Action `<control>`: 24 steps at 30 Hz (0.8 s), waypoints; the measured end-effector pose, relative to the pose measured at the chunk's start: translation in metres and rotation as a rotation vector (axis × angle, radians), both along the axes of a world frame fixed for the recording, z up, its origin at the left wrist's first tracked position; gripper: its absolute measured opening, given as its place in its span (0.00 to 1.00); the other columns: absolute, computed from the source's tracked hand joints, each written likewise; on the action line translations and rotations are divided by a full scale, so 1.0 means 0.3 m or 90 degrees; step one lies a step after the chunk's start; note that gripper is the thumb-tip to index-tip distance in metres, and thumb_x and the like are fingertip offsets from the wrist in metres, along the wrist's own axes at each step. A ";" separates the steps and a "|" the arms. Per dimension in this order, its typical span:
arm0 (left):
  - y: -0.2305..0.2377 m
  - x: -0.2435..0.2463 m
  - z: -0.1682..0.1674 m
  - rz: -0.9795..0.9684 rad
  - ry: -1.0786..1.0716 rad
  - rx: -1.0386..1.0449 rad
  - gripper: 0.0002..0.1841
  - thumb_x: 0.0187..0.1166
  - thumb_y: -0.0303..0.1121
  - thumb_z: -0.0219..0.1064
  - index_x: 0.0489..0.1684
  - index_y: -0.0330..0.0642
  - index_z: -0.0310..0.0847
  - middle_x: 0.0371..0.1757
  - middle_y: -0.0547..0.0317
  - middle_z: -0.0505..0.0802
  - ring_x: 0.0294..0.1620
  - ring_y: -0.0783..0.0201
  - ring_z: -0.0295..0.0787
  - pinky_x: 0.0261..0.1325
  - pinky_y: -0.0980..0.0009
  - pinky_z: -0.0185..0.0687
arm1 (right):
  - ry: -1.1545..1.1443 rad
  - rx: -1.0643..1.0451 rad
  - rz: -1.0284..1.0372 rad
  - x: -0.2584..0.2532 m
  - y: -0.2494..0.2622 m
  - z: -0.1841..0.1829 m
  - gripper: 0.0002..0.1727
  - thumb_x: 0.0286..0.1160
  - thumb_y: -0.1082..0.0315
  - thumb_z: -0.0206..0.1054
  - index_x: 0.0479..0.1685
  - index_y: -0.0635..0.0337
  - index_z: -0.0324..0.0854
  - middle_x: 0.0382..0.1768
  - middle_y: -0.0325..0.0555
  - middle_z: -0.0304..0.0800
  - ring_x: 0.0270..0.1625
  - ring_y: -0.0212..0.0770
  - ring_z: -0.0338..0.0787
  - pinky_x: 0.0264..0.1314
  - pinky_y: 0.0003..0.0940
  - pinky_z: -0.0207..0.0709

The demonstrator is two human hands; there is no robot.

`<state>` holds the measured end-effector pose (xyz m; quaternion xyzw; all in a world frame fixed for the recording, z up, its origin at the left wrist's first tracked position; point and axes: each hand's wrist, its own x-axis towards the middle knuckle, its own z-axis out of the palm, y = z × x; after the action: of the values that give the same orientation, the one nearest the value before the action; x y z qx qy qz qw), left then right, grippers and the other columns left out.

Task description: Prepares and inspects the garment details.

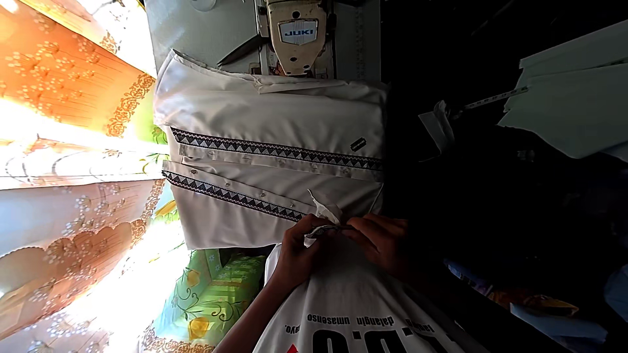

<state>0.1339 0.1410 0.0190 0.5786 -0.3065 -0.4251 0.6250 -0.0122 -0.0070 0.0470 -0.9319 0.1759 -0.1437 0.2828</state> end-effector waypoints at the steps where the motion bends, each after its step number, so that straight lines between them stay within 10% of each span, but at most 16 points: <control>1: 0.001 0.000 0.000 0.001 -0.008 -0.002 0.05 0.82 0.25 0.65 0.46 0.38 0.88 0.45 0.70 0.93 0.51 0.80 0.87 0.62 0.76 0.83 | 0.004 0.013 -0.009 0.000 0.002 0.004 0.18 0.85 0.56 0.62 0.37 0.61 0.89 0.23 0.47 0.86 0.23 0.39 0.84 0.23 0.28 0.73; 15: 0.008 -0.014 0.007 0.013 -0.057 -0.008 0.05 0.81 0.27 0.68 0.44 0.38 0.90 0.44 0.67 0.92 0.52 0.79 0.85 0.62 0.78 0.80 | -0.020 -0.031 0.003 -0.015 0.016 0.017 0.19 0.87 0.58 0.60 0.31 0.61 0.87 0.17 0.44 0.78 0.18 0.38 0.77 0.18 0.28 0.65; 24: 0.031 0.000 -0.004 -0.043 -0.077 -0.009 0.05 0.81 0.29 0.69 0.44 0.39 0.90 0.45 0.65 0.91 0.55 0.76 0.84 0.66 0.74 0.77 | 0.120 0.188 0.001 -0.028 0.014 0.064 0.19 0.85 0.53 0.60 0.37 0.58 0.86 0.20 0.43 0.83 0.20 0.37 0.81 0.21 0.30 0.71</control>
<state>0.1340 0.1501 0.0177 0.5884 -0.3659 -0.4078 0.5947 -0.0208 -0.0027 0.0661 -0.8896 0.2198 -0.0279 0.3993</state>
